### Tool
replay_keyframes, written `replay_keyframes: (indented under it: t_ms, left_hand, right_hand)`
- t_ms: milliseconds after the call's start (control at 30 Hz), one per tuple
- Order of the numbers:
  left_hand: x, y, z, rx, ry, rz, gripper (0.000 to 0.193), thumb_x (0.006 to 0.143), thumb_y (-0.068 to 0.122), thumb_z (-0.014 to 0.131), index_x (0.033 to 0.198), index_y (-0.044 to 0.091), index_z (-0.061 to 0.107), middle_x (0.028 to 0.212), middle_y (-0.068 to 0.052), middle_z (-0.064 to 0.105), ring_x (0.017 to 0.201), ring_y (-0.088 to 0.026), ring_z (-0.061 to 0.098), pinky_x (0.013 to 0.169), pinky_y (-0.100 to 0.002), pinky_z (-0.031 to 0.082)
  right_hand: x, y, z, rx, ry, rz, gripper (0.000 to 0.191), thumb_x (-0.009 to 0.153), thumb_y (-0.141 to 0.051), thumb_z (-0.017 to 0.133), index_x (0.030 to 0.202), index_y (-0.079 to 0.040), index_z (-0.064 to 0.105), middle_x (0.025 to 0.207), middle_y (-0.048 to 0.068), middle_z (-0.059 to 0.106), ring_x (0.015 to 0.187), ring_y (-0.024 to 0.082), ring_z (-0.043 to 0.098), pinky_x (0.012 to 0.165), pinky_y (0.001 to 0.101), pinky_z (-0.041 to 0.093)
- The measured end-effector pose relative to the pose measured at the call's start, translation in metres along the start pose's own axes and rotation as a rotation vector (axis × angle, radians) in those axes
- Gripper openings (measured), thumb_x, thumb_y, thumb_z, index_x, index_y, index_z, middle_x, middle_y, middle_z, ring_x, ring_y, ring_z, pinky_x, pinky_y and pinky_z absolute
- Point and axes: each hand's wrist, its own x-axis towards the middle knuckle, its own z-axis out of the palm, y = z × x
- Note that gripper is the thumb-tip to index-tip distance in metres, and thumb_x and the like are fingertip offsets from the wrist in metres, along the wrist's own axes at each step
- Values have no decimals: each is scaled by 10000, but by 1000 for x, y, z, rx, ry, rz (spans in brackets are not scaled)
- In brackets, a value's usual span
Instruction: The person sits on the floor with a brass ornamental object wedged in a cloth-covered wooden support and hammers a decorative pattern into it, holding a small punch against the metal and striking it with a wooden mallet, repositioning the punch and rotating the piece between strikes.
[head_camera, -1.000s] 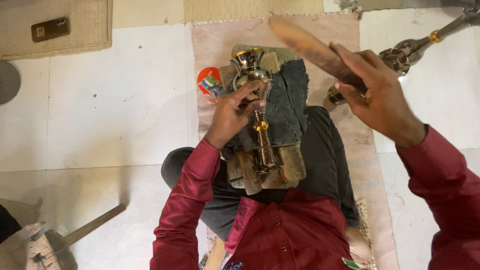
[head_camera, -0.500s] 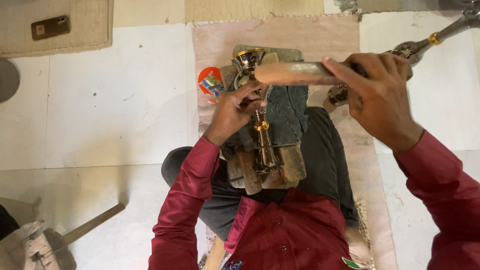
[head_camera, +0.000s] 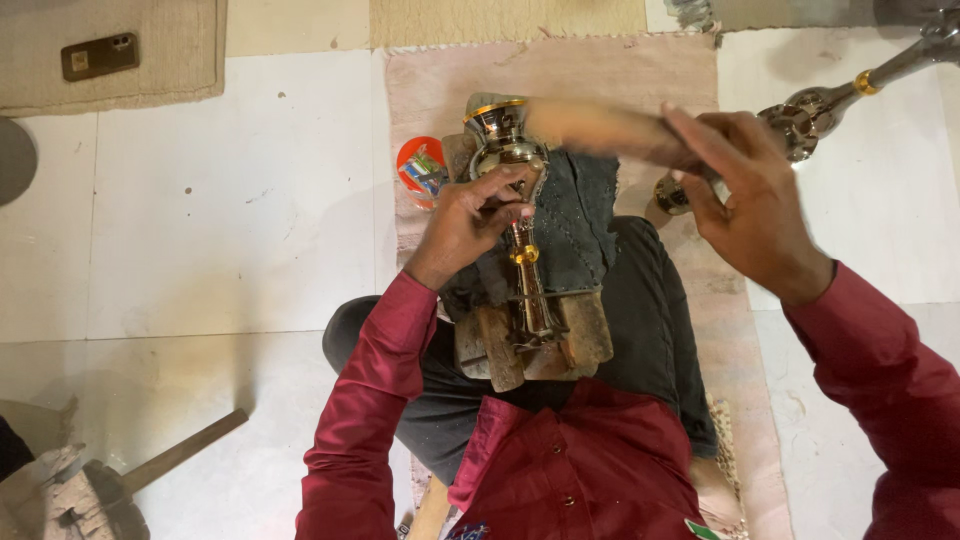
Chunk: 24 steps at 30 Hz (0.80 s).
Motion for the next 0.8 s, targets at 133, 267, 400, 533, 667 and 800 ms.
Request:
replay_keyframes:
  t_ms: [133,267,400,533,667,800]
  left_hand:
    - [0,-1,0,17,-3,-18,428,947,-1,767,1342,53,613,1007,-85,812,942,-113,783,862,-274,652]
    - [1,-1,-1,-5,-21,27,504,941,-19,748,1407,72,579,1010,-81,806,956,-112,776,871,-278,645]
    - [1,0,-3,-3,-36,19,511,940,-22,745,1414,91,590,984,-66,804,935,-100,775,859,-273,644]
    - [1,2,-3,14,-34,-6,507,935,-2,769,1404,104,609,964,-59,809,887,-92,756,823,-270,637]
    - [1,1,-4,-3,-63,-4,508,945,-3,770,1411,123,616,955,-59,808,872,-89,740,819,-270,633]
    - [0,1,-6,-50,-66,64,530,947,-43,717,1436,121,593,1036,-69,802,976,-112,773,885,-280,636]
  right_hand:
    - [-1,4,3,-535,149,-379,556,971,-13,703,1458,-254,585,1122,51,659,957,251,624,944,502,518]
    - [-1,4,4,12,47,-112,558,948,-91,661,1469,-242,532,1202,25,583,998,167,610,915,414,556]
    - [-5,9,4,-62,56,-164,566,934,-47,651,1469,-202,548,1235,96,578,1043,214,606,959,426,544]
    - [-10,20,7,-369,41,-290,632,933,23,696,1526,-166,583,1214,149,652,1088,306,618,1026,453,524]
    - [-12,29,12,-111,82,-237,646,1001,35,654,1608,-142,522,1292,167,630,1142,288,613,1051,438,523]
    - [-14,30,12,-232,84,-263,652,964,35,672,1574,-153,541,1253,157,640,1117,310,603,994,446,528]
